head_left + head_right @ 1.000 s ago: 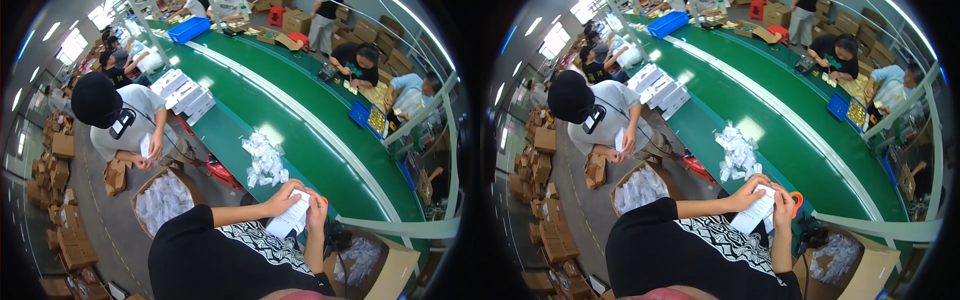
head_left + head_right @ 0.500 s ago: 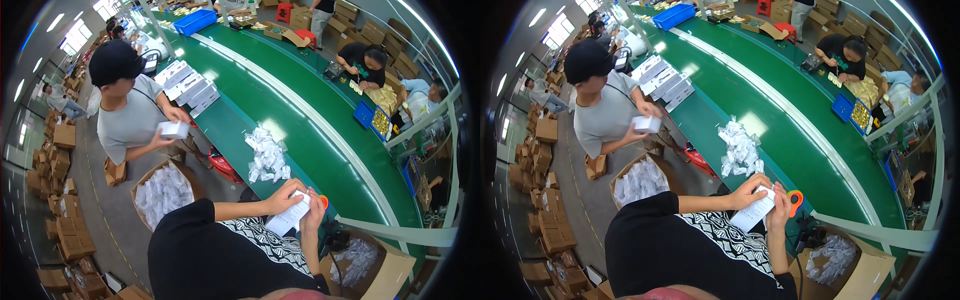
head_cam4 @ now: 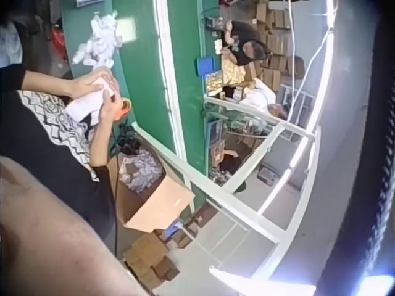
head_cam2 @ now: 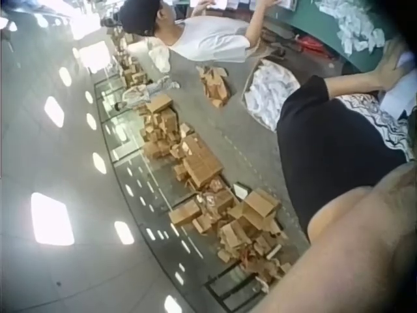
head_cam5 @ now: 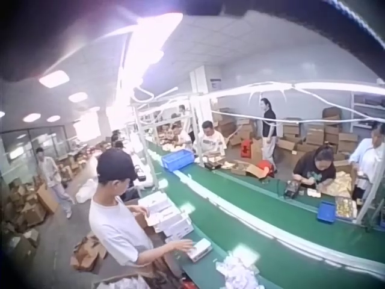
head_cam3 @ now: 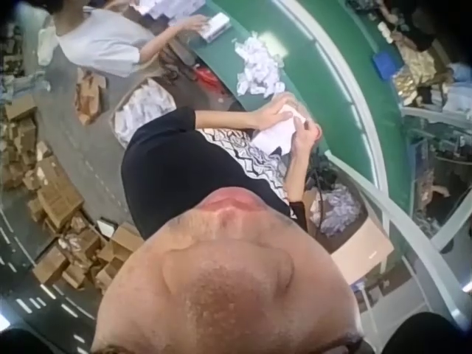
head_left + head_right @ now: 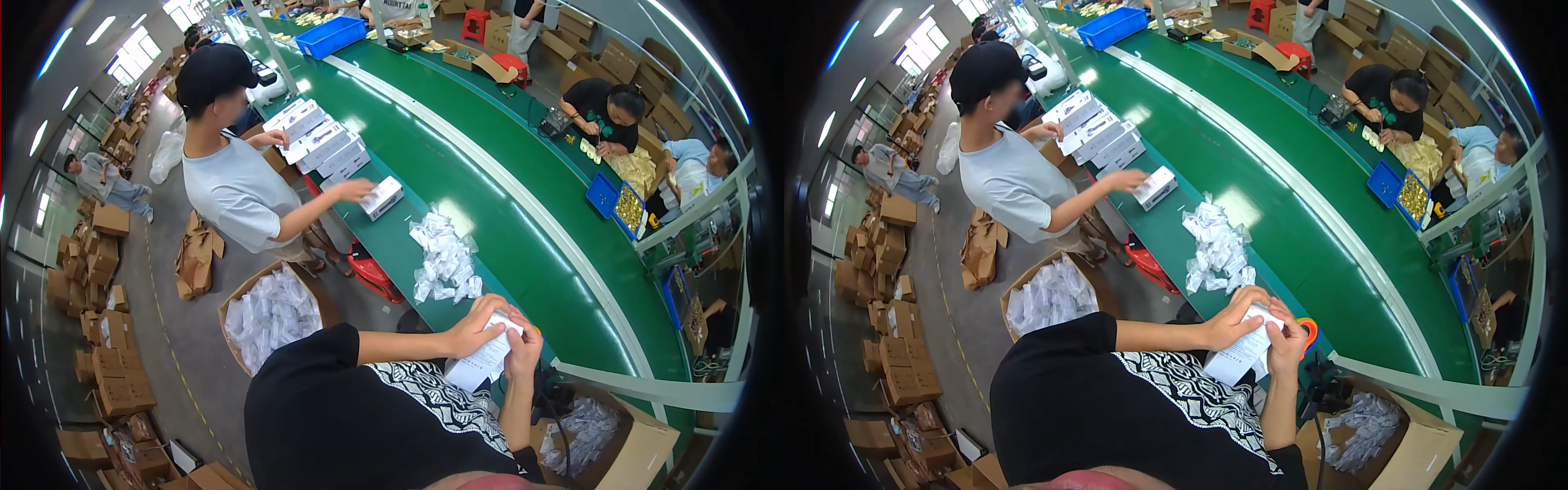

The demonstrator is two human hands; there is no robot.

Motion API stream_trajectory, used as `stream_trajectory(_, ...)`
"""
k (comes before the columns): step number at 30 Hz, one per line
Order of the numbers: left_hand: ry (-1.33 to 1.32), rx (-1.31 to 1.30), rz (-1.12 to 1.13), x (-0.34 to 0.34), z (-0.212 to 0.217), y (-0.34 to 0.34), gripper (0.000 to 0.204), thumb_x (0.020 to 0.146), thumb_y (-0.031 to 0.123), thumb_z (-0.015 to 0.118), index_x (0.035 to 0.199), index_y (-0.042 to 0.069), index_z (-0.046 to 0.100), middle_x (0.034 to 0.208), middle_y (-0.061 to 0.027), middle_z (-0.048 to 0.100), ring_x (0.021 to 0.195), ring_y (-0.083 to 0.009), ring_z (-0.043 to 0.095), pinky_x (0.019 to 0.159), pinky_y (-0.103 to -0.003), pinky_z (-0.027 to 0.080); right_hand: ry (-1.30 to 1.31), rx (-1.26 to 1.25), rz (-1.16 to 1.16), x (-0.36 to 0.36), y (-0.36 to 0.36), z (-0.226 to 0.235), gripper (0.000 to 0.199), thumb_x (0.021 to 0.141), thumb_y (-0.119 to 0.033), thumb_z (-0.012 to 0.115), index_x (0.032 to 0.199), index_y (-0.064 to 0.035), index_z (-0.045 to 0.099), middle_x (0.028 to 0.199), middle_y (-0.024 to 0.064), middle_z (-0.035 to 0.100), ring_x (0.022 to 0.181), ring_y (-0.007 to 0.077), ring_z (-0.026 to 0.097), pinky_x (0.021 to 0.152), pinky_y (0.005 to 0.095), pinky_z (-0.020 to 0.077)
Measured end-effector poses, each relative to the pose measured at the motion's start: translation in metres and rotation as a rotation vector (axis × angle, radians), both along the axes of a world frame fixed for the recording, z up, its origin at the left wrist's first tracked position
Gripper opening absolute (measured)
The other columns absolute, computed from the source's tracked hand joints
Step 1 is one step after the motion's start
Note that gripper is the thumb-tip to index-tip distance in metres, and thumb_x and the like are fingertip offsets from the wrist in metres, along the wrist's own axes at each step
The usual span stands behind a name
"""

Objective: Package small electronic products into bubble wrap and place them into cardboard shipping boxes.

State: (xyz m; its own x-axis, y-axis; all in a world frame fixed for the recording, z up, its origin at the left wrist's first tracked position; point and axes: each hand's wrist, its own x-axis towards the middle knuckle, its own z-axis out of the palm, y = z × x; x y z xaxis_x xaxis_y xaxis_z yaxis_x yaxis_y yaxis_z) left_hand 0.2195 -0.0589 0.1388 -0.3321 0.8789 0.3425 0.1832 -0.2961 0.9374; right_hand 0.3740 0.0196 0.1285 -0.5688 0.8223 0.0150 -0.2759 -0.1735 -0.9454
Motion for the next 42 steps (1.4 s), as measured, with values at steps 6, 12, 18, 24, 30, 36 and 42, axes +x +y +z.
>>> stream_trajectory(6,0.009,0.060,-0.218,0.005,-0.008,-0.007,0.015,0.093,0.015,0.063,0.101,0.005,0.055,0.104,-0.0109,0.055,0.106,-0.0280,0.052,0.098,-0.039,0.038,-0.066,0.234,0.208,0.035,0.017,-0.018,0.035,0.083,-0.014,0.076,0.112,0.0024,0.067,0.125,0.0159,0.064,0.126,0.0306,0.053,0.111,0.0446,0.0356)
stream_trajectory(12,-0.108,-0.248,-0.157,-0.022,-0.014,0.018,0.028,0.089,0.010,0.065,0.115,0.003,0.056,0.109,-0.0129,0.059,0.108,-0.0241,0.057,0.098,-0.035,0.044,-0.413,0.354,-0.059,-0.021,-0.006,0.024,0.039,0.083,-0.012,0.076,0.118,-0.0007,0.061,0.123,0.0137,0.059,0.113,0.0230,0.057,0.099,0.0320,0.0432)
stream_trajectory(18,-0.148,-0.226,-0.314,-0.077,-0.039,0.016,0.026,0.096,0.021,0.058,0.112,0.001,0.059,0.114,-0.0132,0.060,0.108,-0.0214,0.056,0.096,-0.035,0.042,-0.361,0.267,0.000,-0.049,-0.008,0.003,0.047,0.082,-0.009,0.075,0.125,-0.0021,0.058,0.122,0.0130,0.059,0.112,0.0205,0.057,0.092,0.0327,0.0485)
stream_trajectory(24,-0.729,-0.611,-0.130,-0.076,-0.106,0.020,0.040,0.098,0.029,0.057,0.127,0.001,0.052,0.123,-0.0125,0.056,0.113,-0.0226,0.053,0.098,-0.037,0.042,-0.381,-0.100,-0.242,-0.051,-0.028,-0.033,0.073,0.084,-0.013,0.073,0.147,-0.0064,0.037,0.138,0.0173,0.049,0.124,0.0253,0.052,0.097,0.0360,0.0475)
stream_trajectory(30,0.358,-0.777,0.056,-0.066,-0.226,0.016,0.070,0.091,0.038,0.066,0.144,0.002,0.036,0.140,-0.0253,0.042,0.130,-0.0379,0.043,0.106,-0.045,0.039,-0.837,0.097,-0.487,0.005,-0.009,-0.088,0.075,0.084,-0.024,0.073,0.147,-0.0058,0.037,0.151,0.0236,0.028,0.132,0.0385,0.043,0.109,0.0424,0.0388)
stream_trajectory(36,0.354,-0.970,-0.113,-0.062,-0.224,0.016,0.089,0.084,0.039,0.074,0.148,0.000,0.026,0.135,-0.0298,0.048,0.125,-0.0436,0.049,0.104,-0.047,0.041,-1.446,0.606,-0.186,-0.020,-0.029,-0.143,0.079,0.084,-0.030,0.074,0.148,-0.0065,0.035,0.153,0.0248,0.023,0.132,0.0410,0.042,0.110,0.0454,0.0374)
stream_trajectory(42,0.292,-0.933,-0.118,-0.095,-0.211,0.013,0.094,0.083,0.034,0.077,0.148,-0.003,0.021,0.129,-0.0310,0.055,0.115,-0.0429,0.059,0.100,-0.044,0.046,-0.896,0.205,-0.377,-0.005,-0.022,-0.155,0.081,0.087,-0.026,0.072,0.152,-0.0065,0.027,0.148,0.0265,0.035,0.133,0.0391,0.042,0.110,0.0452,0.0360)
